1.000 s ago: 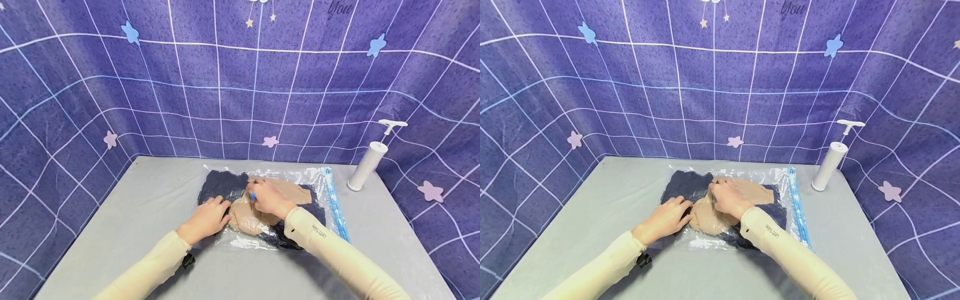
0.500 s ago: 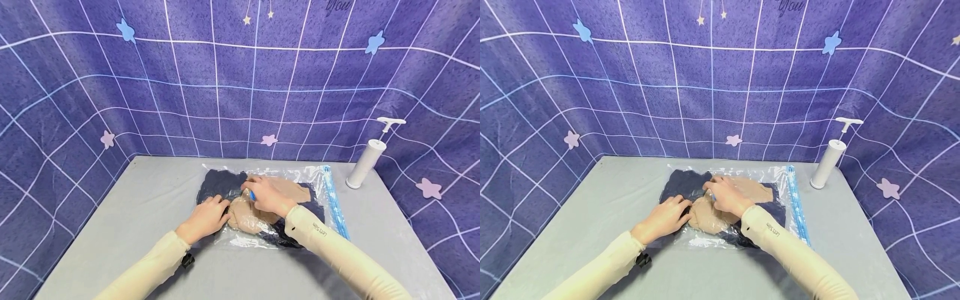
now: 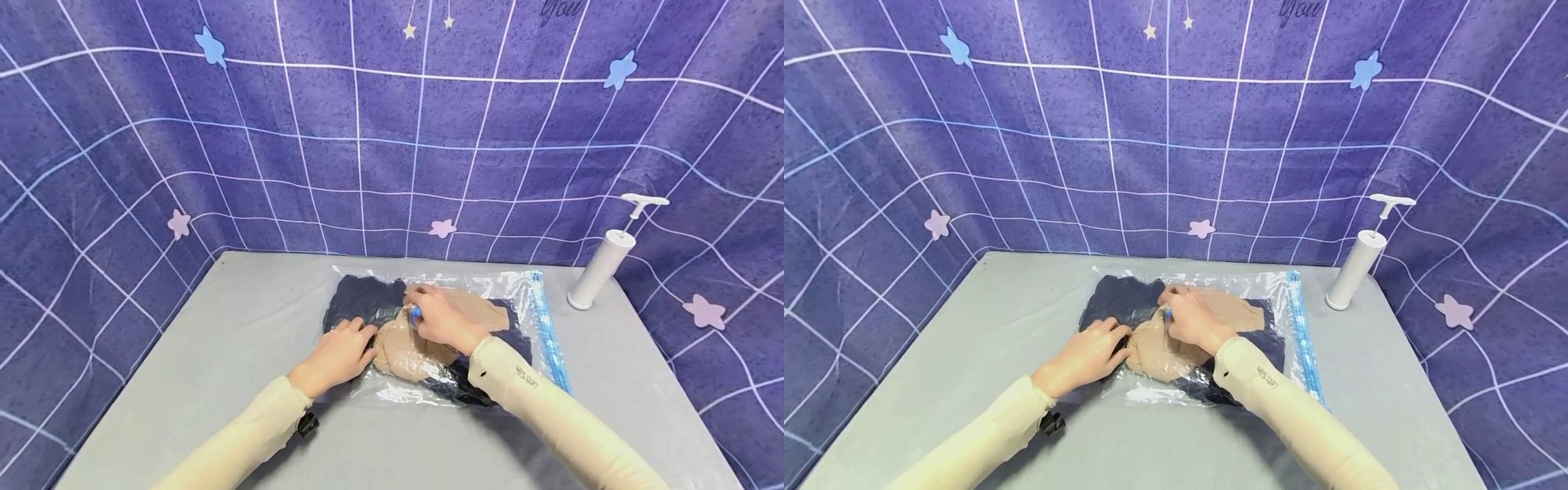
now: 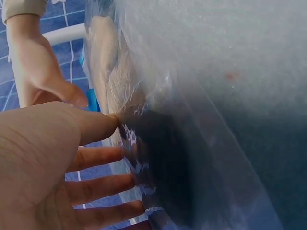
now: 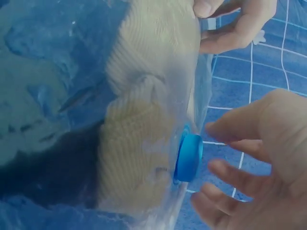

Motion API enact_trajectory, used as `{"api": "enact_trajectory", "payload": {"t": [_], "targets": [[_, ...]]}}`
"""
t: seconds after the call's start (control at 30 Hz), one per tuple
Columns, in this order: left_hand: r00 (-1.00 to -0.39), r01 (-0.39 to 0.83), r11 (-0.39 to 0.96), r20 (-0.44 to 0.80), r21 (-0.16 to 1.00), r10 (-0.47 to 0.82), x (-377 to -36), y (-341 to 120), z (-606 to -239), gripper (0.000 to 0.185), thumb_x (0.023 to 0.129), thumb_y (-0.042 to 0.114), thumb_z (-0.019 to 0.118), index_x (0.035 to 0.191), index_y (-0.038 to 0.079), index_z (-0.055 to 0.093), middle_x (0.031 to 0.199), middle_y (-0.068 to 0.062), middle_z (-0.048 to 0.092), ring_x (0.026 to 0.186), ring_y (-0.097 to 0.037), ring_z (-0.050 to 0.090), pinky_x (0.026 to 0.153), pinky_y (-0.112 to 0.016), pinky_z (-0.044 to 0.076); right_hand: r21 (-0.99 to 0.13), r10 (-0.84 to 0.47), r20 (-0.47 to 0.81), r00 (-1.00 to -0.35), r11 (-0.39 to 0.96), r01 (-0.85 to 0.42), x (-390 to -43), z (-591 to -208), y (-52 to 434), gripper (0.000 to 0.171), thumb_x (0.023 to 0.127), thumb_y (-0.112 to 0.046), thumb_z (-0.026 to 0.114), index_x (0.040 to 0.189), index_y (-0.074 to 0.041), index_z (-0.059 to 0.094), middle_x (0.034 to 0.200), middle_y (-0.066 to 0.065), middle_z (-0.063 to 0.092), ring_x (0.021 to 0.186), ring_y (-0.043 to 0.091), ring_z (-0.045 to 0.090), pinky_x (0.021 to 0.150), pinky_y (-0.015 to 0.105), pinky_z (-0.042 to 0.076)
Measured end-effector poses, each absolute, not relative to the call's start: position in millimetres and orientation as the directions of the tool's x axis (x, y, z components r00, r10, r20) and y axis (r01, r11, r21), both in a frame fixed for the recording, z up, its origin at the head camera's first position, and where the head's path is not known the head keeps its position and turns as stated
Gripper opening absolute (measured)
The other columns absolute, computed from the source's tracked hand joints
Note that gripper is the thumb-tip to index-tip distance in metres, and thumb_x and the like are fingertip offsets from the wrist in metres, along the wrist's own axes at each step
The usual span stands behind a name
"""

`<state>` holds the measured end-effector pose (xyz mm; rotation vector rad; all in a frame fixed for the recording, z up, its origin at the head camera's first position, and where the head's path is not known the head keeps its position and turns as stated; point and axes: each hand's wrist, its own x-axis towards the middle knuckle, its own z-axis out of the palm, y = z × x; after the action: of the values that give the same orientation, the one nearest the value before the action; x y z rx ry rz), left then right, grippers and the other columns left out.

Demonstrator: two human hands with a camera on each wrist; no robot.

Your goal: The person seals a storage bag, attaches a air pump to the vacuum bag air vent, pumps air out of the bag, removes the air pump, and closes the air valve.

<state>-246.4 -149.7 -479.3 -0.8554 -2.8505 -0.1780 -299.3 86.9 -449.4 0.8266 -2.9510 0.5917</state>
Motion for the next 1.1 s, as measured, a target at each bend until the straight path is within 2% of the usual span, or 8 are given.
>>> {"api": "enact_trajectory", "payload": {"t": [0.2, 0.37, 0.43, 0.63, 0.83, 0.93, 1.1], "targets": [[-0.839, 0.535, 0.841, 0.176, 0.086, 0.515, -247, -150, -478, 0.035, 0.098, 0.037, 0.07, 0.122, 0.011, 0.069, 0.105, -0.01, 0.064, 0.09, -0.035, 0.062, 0.068, -0.051, 0.058, -0.351, -0.468, 0.118, -0.876, 0.805, -0.478, -301, -446, 87, 0.04, 0.092, -0.012, 0.075, 0.127, 0.003, 0.064, 0.116, 0.021, 0.065, 0.1, 0.033, 0.065, 0.088, 0.044, 0.059], [-0.829, 0.547, 0.833, 0.192, 0.079, 0.526, -249, -149, -476, 0.035, 0.097, 0.036, 0.071, 0.121, 0.01, 0.069, 0.104, -0.011, 0.064, 0.089, -0.035, 0.062, 0.068, -0.051, 0.058, -0.372, -0.533, 0.194, -0.823, 0.737, -0.565, -304, -441, 87, 0.03, 0.095, -0.01, 0.071, 0.122, 0.002, 0.067, 0.118, 0.017, 0.071, 0.108, 0.033, 0.068, 0.096, 0.044, 0.057], [-0.826, 0.55, 0.831, 0.198, 0.08, 0.528, -250, -148, -475, 0.035, 0.097, 0.035, 0.071, 0.12, 0.01, 0.069, 0.104, -0.011, 0.064, 0.089, -0.036, 0.062, 0.069, -0.052, 0.058, -0.353, -0.544, 0.219, -0.81, 0.73, -0.586, -304, -440, 88, 0.027, 0.097, -0.009, 0.068, 0.122, 0.0, 0.067, 0.115, 0.015, 0.071, 0.104, 0.032, 0.069, 0.092, 0.044, 0.058], [-0.829, 0.55, 0.829, 0.187, 0.101, 0.527, -250, -147, -478, 0.037, 0.098, 0.037, 0.069, 0.123, 0.009, 0.069, 0.107, -0.011, 0.065, 0.092, -0.036, 0.063, 0.073, -0.052, 0.059, -0.344, -0.467, 0.137, -0.874, 0.805, -0.484, -301, -444, 92, 0.034, 0.095, -0.01, 0.069, 0.126, 0.002, 0.065, 0.117, 0.02, 0.069, 0.1, 0.033, 0.067, 0.088, 0.043, 0.06], [-0.831, 0.546, 0.831, 0.189, 0.104, 0.523, -249, -146, -479, 0.036, 0.097, 0.037, 0.071, 0.121, 0.011, 0.069, 0.105, -0.01, 0.065, 0.092, -0.035, 0.063, 0.071, -0.051, 0.059, -0.347, -0.481, 0.163, -0.861, 0.789, -0.507, -302, -449, 93, 0.034, 0.094, -0.012, 0.072, 0.125, 0.001, 0.067, 0.121, 0.017, 0.071, 0.108, 0.034, 0.068, 0.099, 0.046, 0.055], [-0.827, 0.553, 0.826, 0.193, 0.109, 0.528, -249, -145, -478, 0.036, 0.097, 0.037, 0.07, 0.121, 0.01, 0.069, 0.106, -0.01, 0.065, 0.093, -0.036, 0.063, 0.072, -0.052, 0.059, -0.348, -0.464, 0.163, -0.871, 0.799, -0.491, -302, -450, 94, 0.035, 0.095, -0.015, 0.07, 0.127, -0.001, 0.066, 0.123, 0.016, 0.07, 0.115, 0.038, 0.064, 0.103, 0.049, 0.051], [-0.827, 0.551, 0.828, 0.196, 0.101, 0.527, -249, -145, -478, 0.036, 0.097, 0.036, 0.071, 0.121, 0.01, 0.069, 0.106, -0.011, 0.065, 0.093, -0.036, 0.063, 0.075, -0.051, 0.059, -0.376, -0.391, 0.093, -0.916, 0.838, -0.396, -299, -450, 95, 0.037, 0.098, -0.019, 0.069, 0.128, 0.001, 0.064, 0.119, 0.022, 0.063, 0.103, 0.036, 0.065, 0.089, 0.045, 0.058]]}}
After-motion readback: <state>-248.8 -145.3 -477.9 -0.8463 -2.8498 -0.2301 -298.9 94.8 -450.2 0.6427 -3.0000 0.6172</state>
